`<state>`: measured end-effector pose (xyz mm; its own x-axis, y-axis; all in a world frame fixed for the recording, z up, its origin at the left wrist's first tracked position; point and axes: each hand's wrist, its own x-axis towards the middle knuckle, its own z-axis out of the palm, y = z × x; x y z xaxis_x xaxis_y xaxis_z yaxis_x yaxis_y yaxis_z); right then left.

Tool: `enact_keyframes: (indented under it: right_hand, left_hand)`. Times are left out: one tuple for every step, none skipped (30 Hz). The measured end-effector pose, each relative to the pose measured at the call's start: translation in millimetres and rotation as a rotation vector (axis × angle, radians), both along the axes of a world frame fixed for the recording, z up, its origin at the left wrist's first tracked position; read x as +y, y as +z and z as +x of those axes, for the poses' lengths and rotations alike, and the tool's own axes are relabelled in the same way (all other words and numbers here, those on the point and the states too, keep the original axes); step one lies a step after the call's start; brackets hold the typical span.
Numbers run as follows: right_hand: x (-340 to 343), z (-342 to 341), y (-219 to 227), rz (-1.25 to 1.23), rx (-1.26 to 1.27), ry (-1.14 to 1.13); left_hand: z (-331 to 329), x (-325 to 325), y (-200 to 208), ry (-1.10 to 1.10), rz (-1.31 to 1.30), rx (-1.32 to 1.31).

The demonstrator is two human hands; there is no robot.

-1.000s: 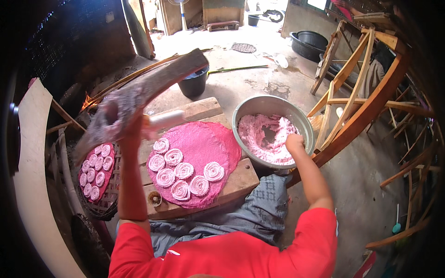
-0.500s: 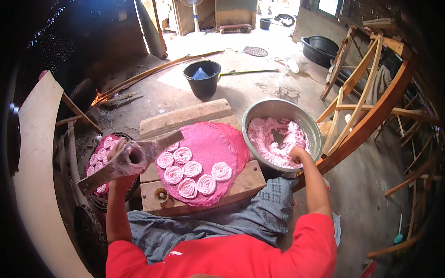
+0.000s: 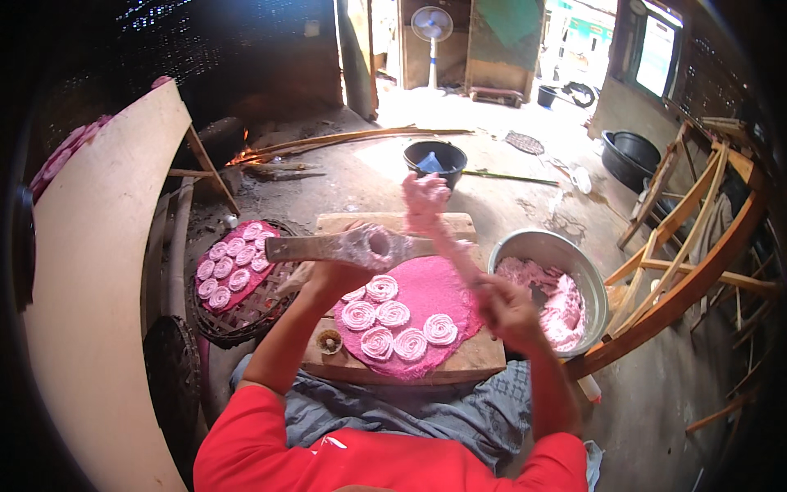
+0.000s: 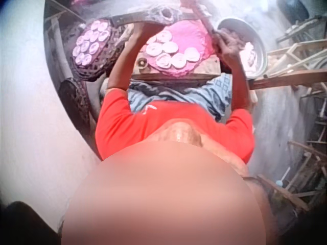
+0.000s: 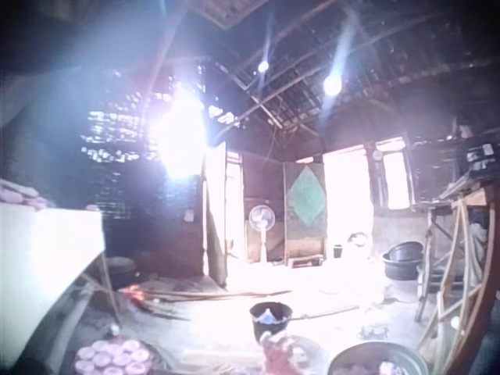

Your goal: The person uses a wooden piping tool to squeeze pink paste into rose-shaped swirls on a pink mat, then transfers the finished swirls into a woven basket. The person repeatedly scoops paste from a metal bowl and pipes new swirls in sequence.

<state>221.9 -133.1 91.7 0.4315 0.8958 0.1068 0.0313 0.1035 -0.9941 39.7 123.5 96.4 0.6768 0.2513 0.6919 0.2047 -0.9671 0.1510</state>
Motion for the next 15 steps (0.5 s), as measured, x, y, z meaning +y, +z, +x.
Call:
enact_keyframes:
  right_hand:
    - [16, -22, -6, 0.018, -0.038, 0.044]
    - [27, -38, -6, 0.090, -0.006, 0.101]
    - [32, -48, 0, -0.017, -0.248, 0.061]
    - [37, -55, 9, -0.165, -0.424, 0.024]
    - [39, -54, 23, -0.282, -0.456, 0.014]
    - [38, -48, 40, -0.277, -0.601, 0.025]
    - [39, -39, 58, -0.187, -0.980, 0.030]
    - [45, -35, 73, -0.226, -1.349, -0.025]
    - [55, -36, 81, -0.048, -1.524, -0.102]
    - [63, -41, 85, 0.076, -1.672, -0.104]
    - [71, -50, 85, 0.170, -1.815, -0.143]
    - [79, -61, 84, 0.268, -1.956, -0.185]
    - [82, -74, 79, 0.297, -2.067, -0.210]
    - [84, -85, 77, 0.331, -2.156, -0.241]
    - [83, -92, 78, 0.335, -2.163, -0.186]
  left_hand:
    - [2, 0, 6, 0.025, -0.084, 0.037]
    - [1, 1, 12, 0.050, 0.056, -0.030]
    - [-2, 4, 19, 0.075, 0.199, -0.095]
    - [-5, 7, 24, 0.102, 0.328, -0.124]
    - [-18, 13, 27, 0.108, 0.564, -0.136]
    - [-28, 17, 28, 0.160, 0.463, -0.078]
    - [-39, 18, 25, 0.221, 0.331, 0.010]
    - [-47, 19, 23, 0.292, 0.170, 0.130]
    - [-54, 18, 20, 0.235, 0.193, 0.068]
    - [-59, 16, 17, 0.202, 0.256, -0.002]
    - [-62, 14, 15, 0.201, 0.271, -0.010]
    - [-66, 12, 13, 0.199, 0.285, -0.020]
    - [-69, 12, 13, 0.196, 0.308, -0.036]
    - [-74, 13, 14, 0.205, 0.300, -0.028]
    - [-80, 17, 15, 0.216, 0.292, -0.022]
